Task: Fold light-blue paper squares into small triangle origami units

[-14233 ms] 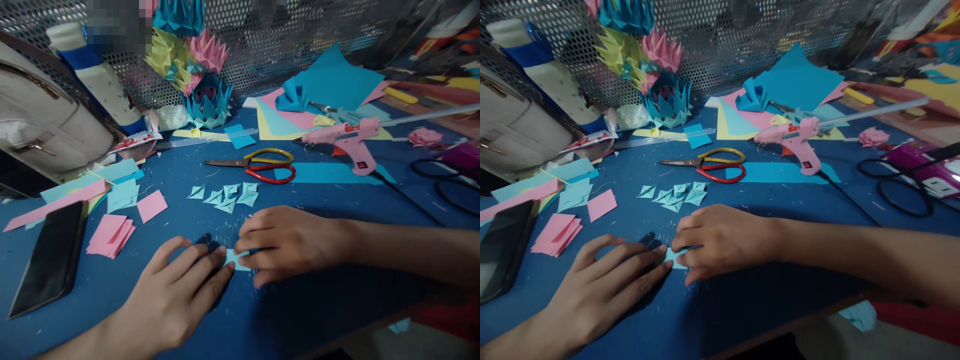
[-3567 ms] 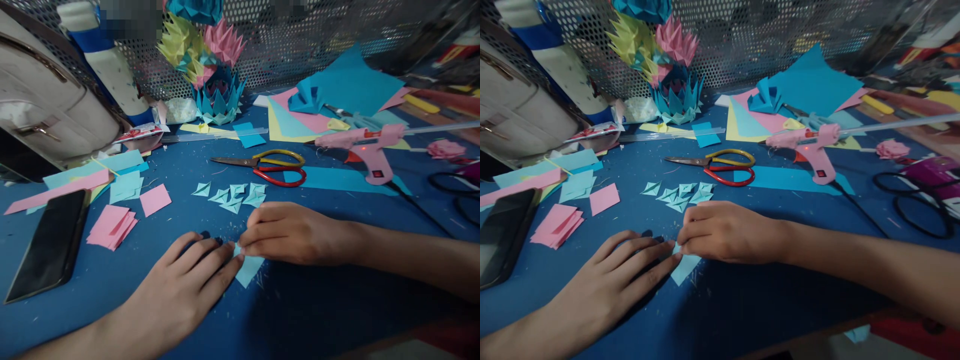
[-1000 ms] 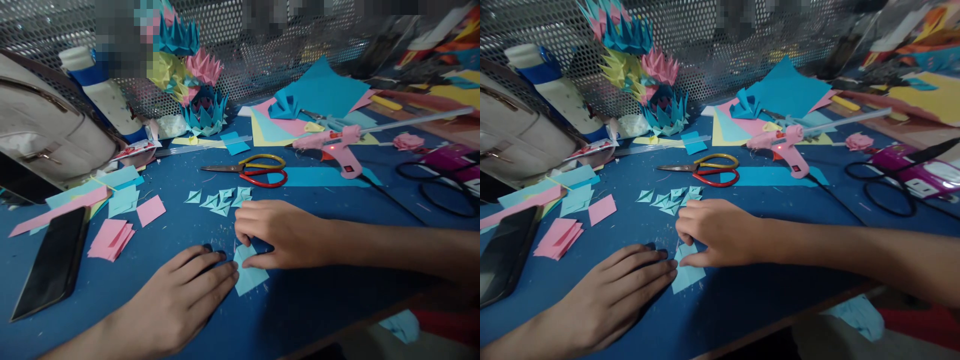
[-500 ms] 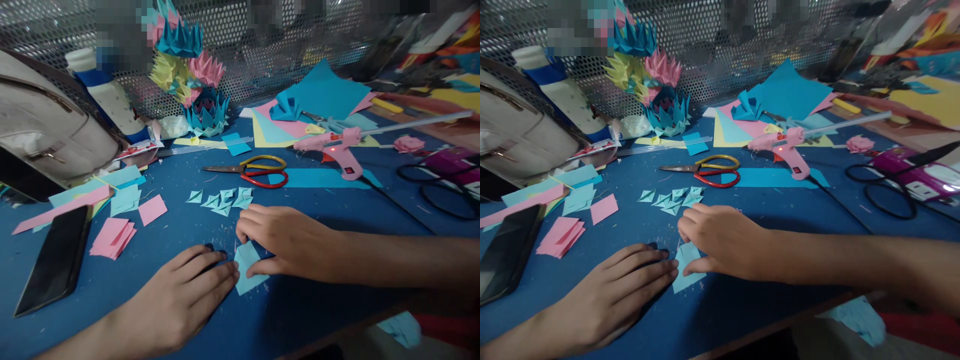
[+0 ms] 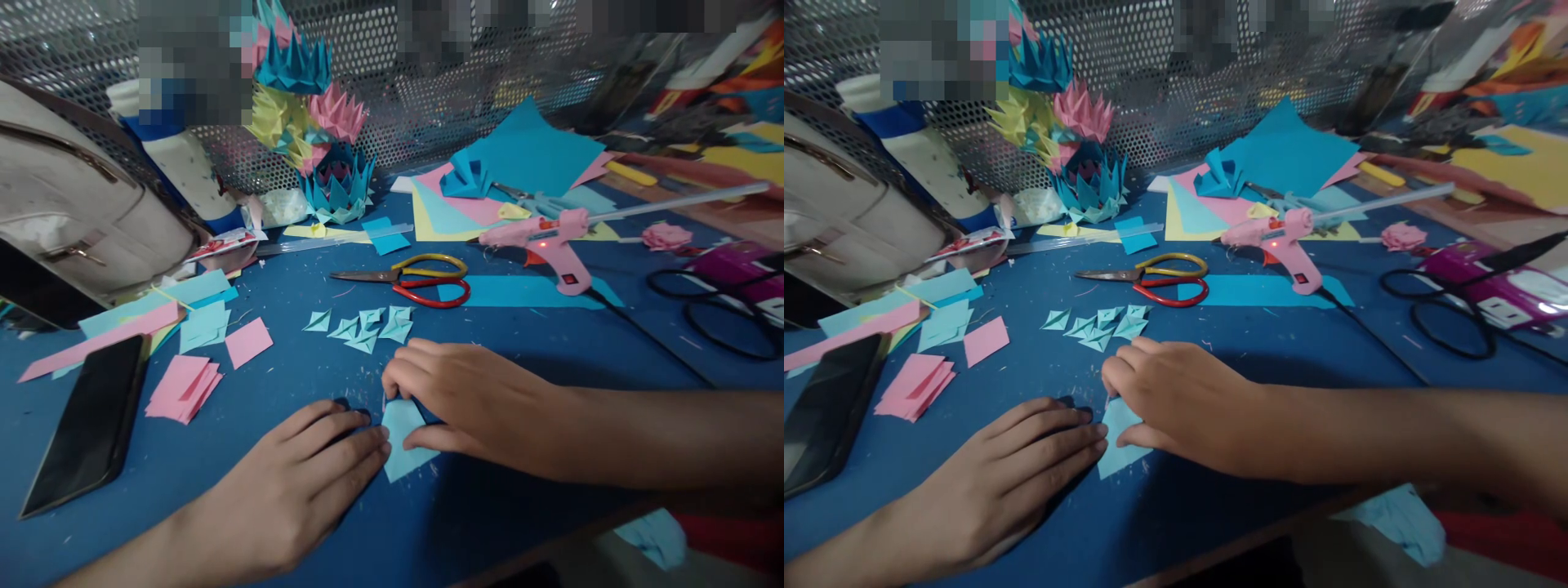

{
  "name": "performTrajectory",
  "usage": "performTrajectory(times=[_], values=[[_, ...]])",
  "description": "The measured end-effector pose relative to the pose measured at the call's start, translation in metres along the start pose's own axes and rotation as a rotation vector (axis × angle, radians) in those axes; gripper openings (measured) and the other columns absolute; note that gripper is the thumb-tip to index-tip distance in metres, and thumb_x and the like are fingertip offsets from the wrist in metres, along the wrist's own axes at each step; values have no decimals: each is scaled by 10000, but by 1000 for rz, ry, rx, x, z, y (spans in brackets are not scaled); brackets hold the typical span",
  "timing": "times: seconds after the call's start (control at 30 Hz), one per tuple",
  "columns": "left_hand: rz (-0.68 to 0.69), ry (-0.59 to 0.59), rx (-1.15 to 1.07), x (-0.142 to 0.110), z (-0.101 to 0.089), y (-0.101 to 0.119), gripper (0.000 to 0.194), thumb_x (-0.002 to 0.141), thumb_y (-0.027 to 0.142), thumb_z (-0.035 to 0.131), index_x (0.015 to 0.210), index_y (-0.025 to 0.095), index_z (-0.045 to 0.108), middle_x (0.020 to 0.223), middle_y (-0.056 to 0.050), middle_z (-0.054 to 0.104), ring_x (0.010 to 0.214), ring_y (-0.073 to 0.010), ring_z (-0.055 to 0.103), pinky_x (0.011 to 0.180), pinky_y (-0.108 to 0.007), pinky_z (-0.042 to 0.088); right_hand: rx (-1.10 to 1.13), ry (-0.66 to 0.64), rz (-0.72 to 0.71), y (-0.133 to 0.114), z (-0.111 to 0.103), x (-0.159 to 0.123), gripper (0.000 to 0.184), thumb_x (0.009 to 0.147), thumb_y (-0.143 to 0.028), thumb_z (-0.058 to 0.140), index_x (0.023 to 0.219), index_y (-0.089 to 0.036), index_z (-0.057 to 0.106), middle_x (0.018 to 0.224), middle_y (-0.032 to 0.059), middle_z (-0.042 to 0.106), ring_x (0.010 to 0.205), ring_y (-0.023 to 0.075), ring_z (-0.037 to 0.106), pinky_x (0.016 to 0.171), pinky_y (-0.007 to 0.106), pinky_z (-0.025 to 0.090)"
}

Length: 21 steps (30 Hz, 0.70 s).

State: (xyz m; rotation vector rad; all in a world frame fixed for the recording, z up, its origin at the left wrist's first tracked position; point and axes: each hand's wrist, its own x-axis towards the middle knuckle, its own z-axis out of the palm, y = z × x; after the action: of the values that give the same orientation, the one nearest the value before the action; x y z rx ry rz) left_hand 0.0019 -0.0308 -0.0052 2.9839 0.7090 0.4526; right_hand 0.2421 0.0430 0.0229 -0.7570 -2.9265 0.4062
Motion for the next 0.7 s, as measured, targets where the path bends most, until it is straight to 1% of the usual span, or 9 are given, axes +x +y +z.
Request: performTrajectory(times=[0.1, 0.27, 0.37, 0.5, 0.63, 0.7], values=[[3, 5, -1, 1, -1, 0, 410, 1056, 154, 286, 1350, 62, 557, 1298, -107, 649, 1185, -252, 577, 1048, -431, 435, 122, -44, 42, 2, -2, 0, 344, 755, -280, 830, 971, -173, 585, 895, 1, 618, 832, 189, 586, 664, 282, 411], [9, -32, 1, 2, -2, 0, 433, 1065, 165, 250, 1400, 52, 499, 1334, -110, 624, 1195, -253, 569, 1042, -436, 440, 224, -101, 78, 3, -3, 1, 288, 774, -209, 796, 974, -185, 591, 924, -5, 630, 857, 179, 591, 685, 273, 401], [3, -30, 0, 3, -2, 1, 413, 1059, 159, 284, 1384, 57, 517, 1327, -109, 627, 1187, -251, 572, 1052, -430, 432, 273, -126, 85, 3, -3, 2, 235, 794, -165, 751, 970, -191, 597, 939, -5, 644, 866, 170, 595, 700, 263, 399], [-6, -29, -4, 4, -3, 1, 410, 1059, 163, 289, 1376, 62, 529, 1328, -98, 626, 1193, -250, 564, 1059, -422, 417, 323, -140, 111, 4, -3, 2, 258, 799, -145, 706, 1025, -199, 595, 957, 3, 651, 830, 162, 601, 681, 250, 388], [-3, -47, 3, 3, -3, 1, 415, 1056, 155, 288, 1395, 56, 507, 1352, -92, 610, 1212, -253, 546, 1081, -423, 378, 353, -139, 149, 6, -2, 3, 270, 783, -116, 647, 1036, -204, 607, 824, -24, 637, 683, 128, 566, 620, 241, 349], [-3, -57, 12, 3, -3, 1, 419, 1056, 155, 284, 1400, 61, 503, 1362, -84, 604, 1227, -248, 530, 1100, -418, 341, 369, -139, 165, 7, -1, 3, 263, 772, -110, 641, 1014, -209, 617, 756, -43, 614, 647, 118, 547, 600, 238, 328]])
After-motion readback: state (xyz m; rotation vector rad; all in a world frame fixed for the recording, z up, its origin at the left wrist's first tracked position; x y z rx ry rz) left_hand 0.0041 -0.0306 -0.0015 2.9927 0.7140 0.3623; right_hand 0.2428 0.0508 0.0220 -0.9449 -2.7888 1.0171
